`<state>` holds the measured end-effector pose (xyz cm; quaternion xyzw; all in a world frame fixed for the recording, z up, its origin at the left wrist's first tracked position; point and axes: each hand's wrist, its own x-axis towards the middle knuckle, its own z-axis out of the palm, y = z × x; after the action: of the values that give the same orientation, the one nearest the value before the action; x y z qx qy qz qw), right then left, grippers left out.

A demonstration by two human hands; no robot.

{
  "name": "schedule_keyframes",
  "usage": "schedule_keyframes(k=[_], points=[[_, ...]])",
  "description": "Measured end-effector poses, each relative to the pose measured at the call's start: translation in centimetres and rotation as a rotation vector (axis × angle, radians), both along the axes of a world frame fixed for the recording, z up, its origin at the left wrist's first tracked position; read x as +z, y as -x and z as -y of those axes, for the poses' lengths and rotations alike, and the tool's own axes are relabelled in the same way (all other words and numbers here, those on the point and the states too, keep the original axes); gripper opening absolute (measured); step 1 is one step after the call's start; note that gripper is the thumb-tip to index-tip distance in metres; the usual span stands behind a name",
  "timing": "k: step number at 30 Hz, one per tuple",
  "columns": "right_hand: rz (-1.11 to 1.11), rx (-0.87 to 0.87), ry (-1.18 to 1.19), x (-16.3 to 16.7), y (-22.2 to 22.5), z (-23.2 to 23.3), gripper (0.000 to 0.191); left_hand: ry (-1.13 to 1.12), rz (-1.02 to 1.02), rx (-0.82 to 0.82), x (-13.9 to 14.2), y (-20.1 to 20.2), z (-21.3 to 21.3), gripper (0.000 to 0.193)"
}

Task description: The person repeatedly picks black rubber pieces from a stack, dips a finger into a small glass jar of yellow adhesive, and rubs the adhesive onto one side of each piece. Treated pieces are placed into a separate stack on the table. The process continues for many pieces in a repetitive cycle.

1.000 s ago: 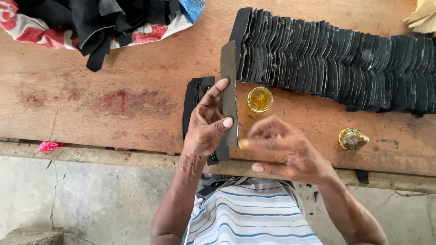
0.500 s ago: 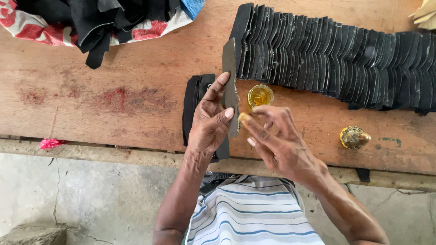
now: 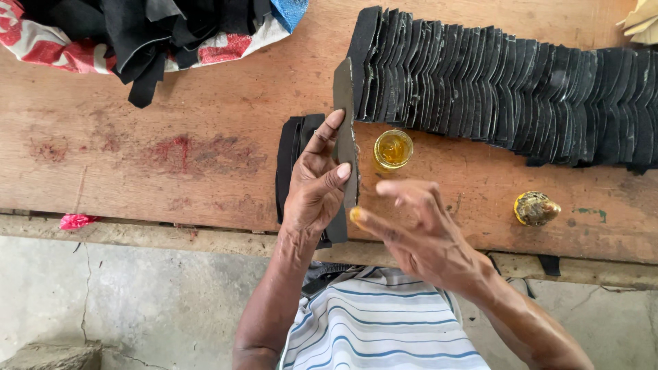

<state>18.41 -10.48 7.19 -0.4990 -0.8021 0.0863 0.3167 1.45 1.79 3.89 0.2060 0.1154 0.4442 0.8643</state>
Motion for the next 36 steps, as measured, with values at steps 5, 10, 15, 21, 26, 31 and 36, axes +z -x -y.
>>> schedule_keyframes(k=[5,10,15,21,26,31,36], points=[[0.095,-0.171,0.013,-1.4,-0.7,-1.2,0.08,0.002,0.005,-0.013,0.1,0.0,0.4,0.077],[-0.002,-0.097,0.091,-0.8,-0.1,-0.9,0.08,-0.004,0.002,-0.031,0.0,0.3,0.4,0.076],[-0.02,-0.154,0.036,0.1,0.0,-2.0,0.083,-0.07,-0.018,-0.057,0.0,0.7,0.8,0.076],[-0.064,-0.181,0.068,0.0,-0.6,-2.0,0.082,-0.106,-0.025,-0.101,0.3,1.1,1.2,0.075],[-0.269,-0.172,0.071,-1.1,-1.0,-2.3,0.066,-0.094,-0.009,-0.132,0.5,1.2,1.3,0.074],[-0.274,-0.098,0.023,-1.7,-0.9,-2.2,0.062,-0.096,-0.016,-0.133,0.5,1.2,1.2,0.073],[-0.454,-0.056,0.08,-1.4,-1.2,-2.4,0.069,-0.098,-0.018,-0.142,0.5,1.2,1.1,0.072]])
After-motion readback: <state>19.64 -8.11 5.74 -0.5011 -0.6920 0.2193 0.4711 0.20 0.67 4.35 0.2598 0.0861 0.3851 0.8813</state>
